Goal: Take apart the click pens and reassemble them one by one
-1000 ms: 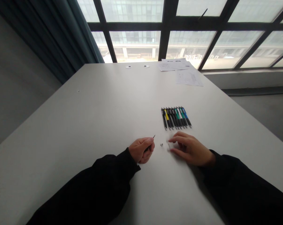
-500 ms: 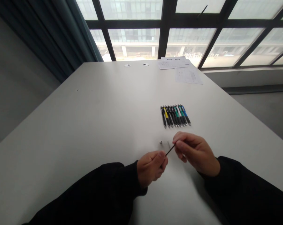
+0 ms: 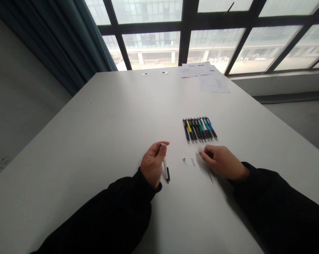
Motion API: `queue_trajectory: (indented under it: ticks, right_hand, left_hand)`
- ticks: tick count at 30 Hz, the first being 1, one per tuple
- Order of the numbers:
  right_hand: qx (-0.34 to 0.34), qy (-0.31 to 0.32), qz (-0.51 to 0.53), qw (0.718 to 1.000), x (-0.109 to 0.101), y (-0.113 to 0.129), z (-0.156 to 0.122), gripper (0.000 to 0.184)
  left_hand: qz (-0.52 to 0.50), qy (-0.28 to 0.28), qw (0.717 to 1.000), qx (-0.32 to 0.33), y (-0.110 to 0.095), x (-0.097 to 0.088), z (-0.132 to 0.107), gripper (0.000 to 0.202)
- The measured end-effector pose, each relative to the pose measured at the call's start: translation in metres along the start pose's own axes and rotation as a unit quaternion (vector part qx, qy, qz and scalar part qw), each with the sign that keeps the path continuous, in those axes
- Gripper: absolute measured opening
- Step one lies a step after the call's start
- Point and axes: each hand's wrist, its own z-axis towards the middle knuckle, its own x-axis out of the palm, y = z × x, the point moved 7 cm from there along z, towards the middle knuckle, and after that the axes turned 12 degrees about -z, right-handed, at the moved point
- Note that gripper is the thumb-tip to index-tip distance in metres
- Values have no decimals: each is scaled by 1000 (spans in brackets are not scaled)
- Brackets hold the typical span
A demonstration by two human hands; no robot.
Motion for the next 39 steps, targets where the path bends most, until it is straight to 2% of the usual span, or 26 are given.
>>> queue_trajectory:
  ticks: [2, 3, 5, 8, 9, 12, 14, 18, 21, 24, 27, 30, 34, 39]
  right_hand:
    - [2, 6, -43, 999, 3, 3, -1, 35]
    - [-1, 7, -68, 998, 5, 4, -1, 34]
    - [-8, 6, -109, 994, 6, 8, -2, 33]
    - [-19, 0, -137, 990, 7, 12, -2, 33]
    - [-22, -1, -141, 990, 8, 12, -2, 33]
    - [-34, -4, -150, 988, 8, 13, -3, 34]
    - [-38, -5, -150, 988, 8, 13, -3, 34]
    - [-40, -8, -146, 988, 9, 13, -3, 34]
    - [-40, -6, -136, 990, 8, 13, -3, 36]
    - [-48, -10, -82, 995, 5, 9, -2, 39]
    - [-52, -42, 39, 997, -3, -2, -1, 43]
    - [-27, -79, 136, 987, -7, -19, 1, 46]
    - [-13, -84, 161, 983, -5, -27, 4, 46]
    - [-8, -77, 181, 981, -2, -26, 6, 46]
  left_hand:
    - [68, 59, 994, -62, 13, 0, 5, 50]
    - [108, 94, 987, -69, 16, 1, 6, 49]
    - [215, 149, 965, -10, 12, 4, 7, 43]
    - [363, 200, 899, 139, -1, 12, 2, 30]
    - [393, 212, 878, 172, -2, 15, -1, 26]
    - [442, 233, 842, 205, 1, 19, -5, 20]
    - [459, 228, 835, 202, 4, 19, -6, 20]
    - [460, 208, 842, 190, 7, 21, -6, 13]
    - [477, 218, 831, 187, 7, 23, -5, 9]
    - [459, 255, 828, 195, 5, 20, -3, 25]
    - [421, 308, 829, 202, 2, 13, -4, 43]
    - [431, 336, 810, 213, 3, 5, -8, 60]
    - [466, 361, 780, 210, 9, 5, -13, 61]
    - [467, 395, 765, 199, 14, 8, -14, 54]
